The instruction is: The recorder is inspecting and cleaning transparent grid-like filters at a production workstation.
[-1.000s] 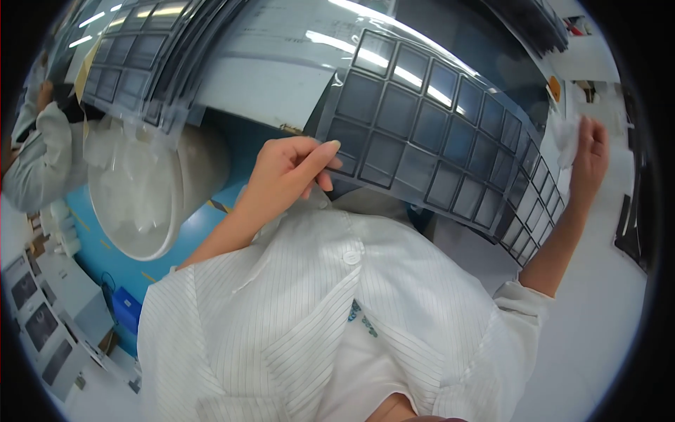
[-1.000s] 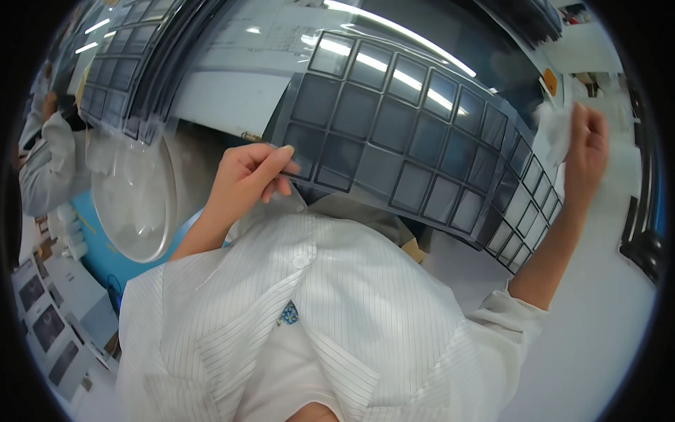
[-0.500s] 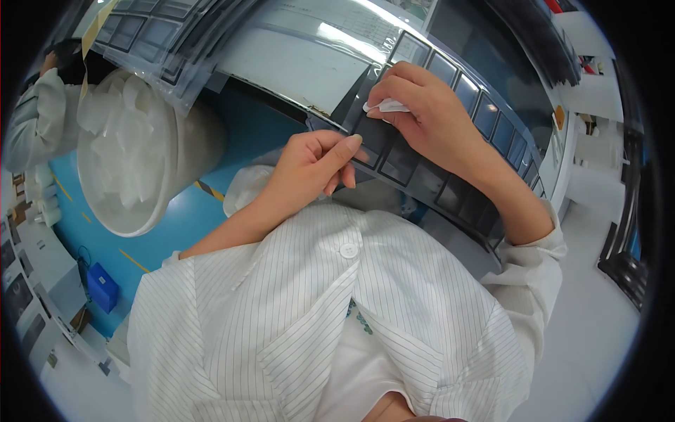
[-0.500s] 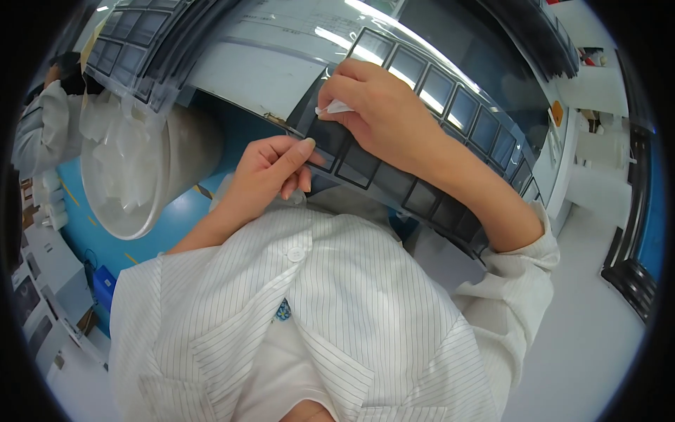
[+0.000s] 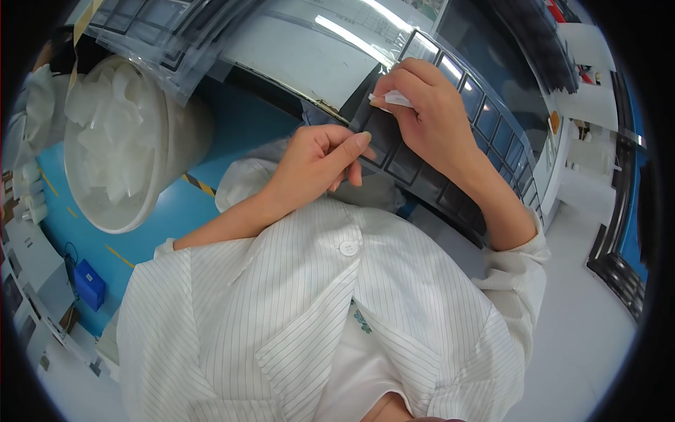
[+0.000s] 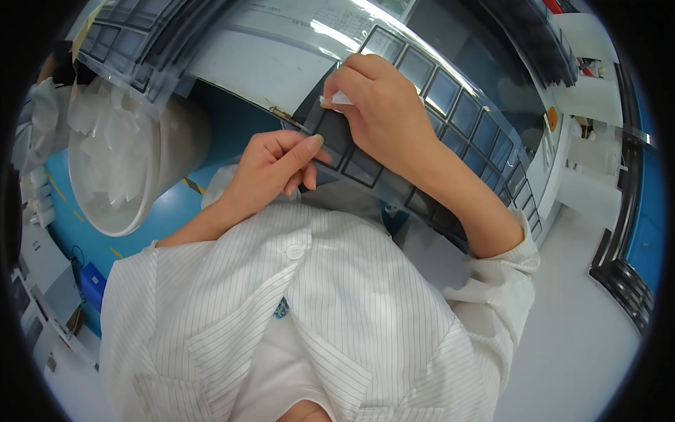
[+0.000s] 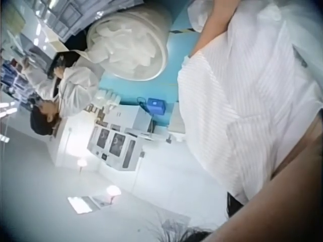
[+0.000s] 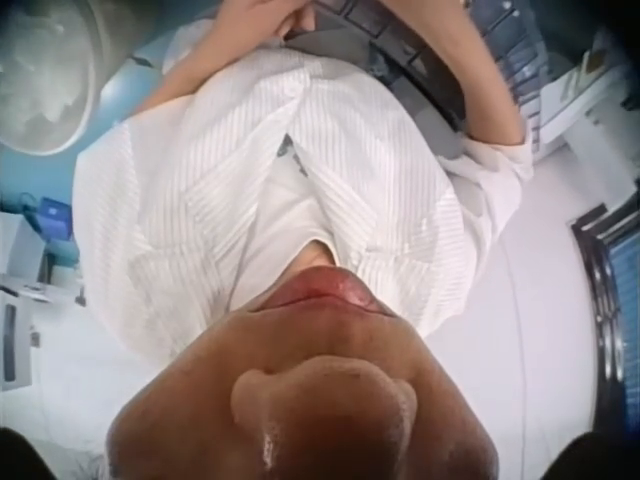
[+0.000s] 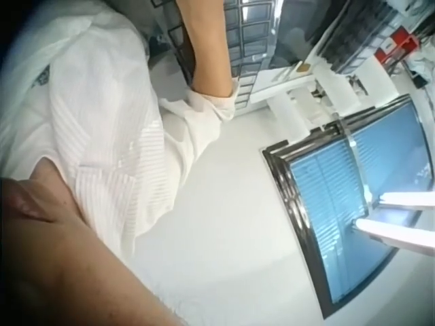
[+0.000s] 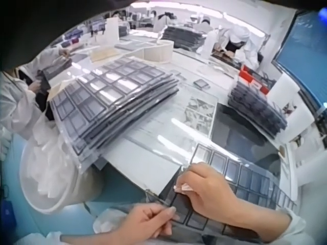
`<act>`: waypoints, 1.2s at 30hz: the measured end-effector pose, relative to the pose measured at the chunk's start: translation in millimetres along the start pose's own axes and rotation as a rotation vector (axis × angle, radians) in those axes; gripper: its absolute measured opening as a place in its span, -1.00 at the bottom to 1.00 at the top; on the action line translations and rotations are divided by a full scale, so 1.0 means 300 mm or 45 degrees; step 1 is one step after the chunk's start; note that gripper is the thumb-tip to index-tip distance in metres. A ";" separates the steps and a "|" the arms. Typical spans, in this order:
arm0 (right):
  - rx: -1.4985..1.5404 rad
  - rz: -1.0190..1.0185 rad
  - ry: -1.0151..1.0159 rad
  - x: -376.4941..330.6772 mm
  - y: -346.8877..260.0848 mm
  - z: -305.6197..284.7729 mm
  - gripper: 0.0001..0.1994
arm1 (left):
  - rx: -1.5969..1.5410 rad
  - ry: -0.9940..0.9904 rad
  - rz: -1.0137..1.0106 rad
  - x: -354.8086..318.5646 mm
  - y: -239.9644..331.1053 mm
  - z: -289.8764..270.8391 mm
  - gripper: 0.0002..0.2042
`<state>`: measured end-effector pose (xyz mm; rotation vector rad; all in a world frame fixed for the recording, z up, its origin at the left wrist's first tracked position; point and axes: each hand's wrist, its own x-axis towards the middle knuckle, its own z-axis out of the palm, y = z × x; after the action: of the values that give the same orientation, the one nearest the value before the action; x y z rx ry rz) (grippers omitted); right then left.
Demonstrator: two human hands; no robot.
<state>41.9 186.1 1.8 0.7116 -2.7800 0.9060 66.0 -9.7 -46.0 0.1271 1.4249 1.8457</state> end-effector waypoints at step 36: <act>0.129 -0.146 -0.196 -0.046 -0.050 0.008 -0.85 | -0.088 0.085 0.044 -0.010 -0.039 -0.020 -0.44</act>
<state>61.2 179.6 4.1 0.9854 -2.8046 1.0156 70.9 -15.3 -57.0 0.0560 1.4102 1.9412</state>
